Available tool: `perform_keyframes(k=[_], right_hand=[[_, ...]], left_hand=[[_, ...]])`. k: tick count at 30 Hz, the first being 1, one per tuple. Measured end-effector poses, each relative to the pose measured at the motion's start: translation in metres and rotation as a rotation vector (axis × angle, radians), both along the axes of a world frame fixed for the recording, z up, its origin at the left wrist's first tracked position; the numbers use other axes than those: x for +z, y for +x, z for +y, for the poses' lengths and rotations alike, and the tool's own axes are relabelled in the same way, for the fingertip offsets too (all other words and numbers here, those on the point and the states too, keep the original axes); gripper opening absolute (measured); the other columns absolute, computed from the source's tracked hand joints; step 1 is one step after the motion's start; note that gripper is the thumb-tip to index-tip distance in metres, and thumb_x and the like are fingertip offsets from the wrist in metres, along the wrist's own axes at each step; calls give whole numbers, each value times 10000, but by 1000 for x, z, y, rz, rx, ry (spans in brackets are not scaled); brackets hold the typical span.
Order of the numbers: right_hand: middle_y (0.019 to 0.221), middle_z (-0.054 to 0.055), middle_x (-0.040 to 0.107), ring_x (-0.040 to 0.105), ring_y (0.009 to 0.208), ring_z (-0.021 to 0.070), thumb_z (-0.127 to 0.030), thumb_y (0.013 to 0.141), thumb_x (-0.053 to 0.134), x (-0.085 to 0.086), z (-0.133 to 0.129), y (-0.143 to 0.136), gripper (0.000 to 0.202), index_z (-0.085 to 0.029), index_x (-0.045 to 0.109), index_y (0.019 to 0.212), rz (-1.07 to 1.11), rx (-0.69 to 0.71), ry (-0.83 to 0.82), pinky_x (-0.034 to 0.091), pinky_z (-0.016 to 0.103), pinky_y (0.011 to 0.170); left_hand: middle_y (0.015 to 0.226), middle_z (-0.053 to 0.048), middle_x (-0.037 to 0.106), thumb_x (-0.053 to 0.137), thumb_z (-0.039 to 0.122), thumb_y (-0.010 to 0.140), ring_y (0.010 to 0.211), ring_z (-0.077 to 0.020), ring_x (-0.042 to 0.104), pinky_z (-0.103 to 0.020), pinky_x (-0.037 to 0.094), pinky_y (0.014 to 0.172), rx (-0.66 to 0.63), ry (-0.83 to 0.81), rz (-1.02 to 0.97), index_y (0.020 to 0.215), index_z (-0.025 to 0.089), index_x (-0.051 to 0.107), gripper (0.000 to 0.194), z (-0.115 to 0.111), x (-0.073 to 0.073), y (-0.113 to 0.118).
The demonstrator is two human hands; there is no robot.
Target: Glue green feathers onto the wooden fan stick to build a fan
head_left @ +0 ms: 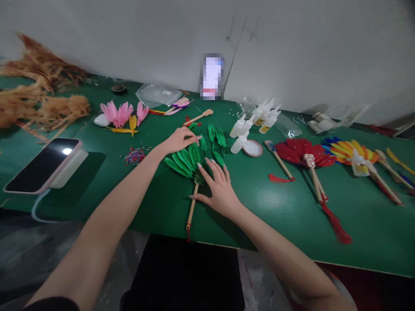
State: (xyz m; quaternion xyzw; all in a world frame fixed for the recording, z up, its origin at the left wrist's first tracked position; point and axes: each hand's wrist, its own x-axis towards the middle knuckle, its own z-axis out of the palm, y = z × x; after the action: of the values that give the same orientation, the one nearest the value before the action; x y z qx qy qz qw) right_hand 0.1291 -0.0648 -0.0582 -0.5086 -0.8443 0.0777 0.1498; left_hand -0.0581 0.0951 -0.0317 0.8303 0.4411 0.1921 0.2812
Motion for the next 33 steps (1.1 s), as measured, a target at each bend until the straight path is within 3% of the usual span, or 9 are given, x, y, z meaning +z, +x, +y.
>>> perform_keyframes(k=[2,5,11,18,27,33], right_hand=[[1542,136,251,191,1434,294,-688,806,460,0,0,0,850,-198,272,1474,2,2,0,146,547,1147],[1541,135,255,193,1433,296,-694,805,454,0,0,0,849,-202,272,1473,1,3,0,146,551,1145],[1543,131,250,191,1434,299,-695,803,456,0,0,0,846,-207,278,1471,-1,1,-2,150,553,1144],[1540,136,258,202,1429,305,-694,808,448,0,1,0,816,-214,319,1456,-4,7,-4,160,568,1135],[1542,127,258,201,1429,305,-695,799,466,1,0,0,810,-223,344,1445,-7,-4,-10,143,563,1139],[1544,124,255,195,1431,306,-691,799,472,0,0,0,824,-224,314,1459,5,-2,-11,130,561,1140]], left_hand=[[799,-58,551,414,454,906,955,-213,524,-366,374,933,75,21,4,839,182,737,427,2,1,-3],[917,-69,548,510,477,857,1004,-233,498,-405,326,985,112,23,71,833,178,744,380,0,0,-4],[1034,-88,552,633,506,753,1083,-286,443,-437,334,986,41,-42,112,804,182,716,339,-4,-6,1],[961,-80,542,639,467,755,969,-226,502,-388,373,948,-16,-9,43,624,158,618,336,-2,-8,7],[963,-76,534,593,549,759,979,-237,465,-404,359,957,-49,-40,44,557,168,526,437,-5,-6,10],[1019,-92,535,624,542,756,1061,-264,438,-407,340,972,17,-52,68,723,146,681,402,-7,-5,11]])
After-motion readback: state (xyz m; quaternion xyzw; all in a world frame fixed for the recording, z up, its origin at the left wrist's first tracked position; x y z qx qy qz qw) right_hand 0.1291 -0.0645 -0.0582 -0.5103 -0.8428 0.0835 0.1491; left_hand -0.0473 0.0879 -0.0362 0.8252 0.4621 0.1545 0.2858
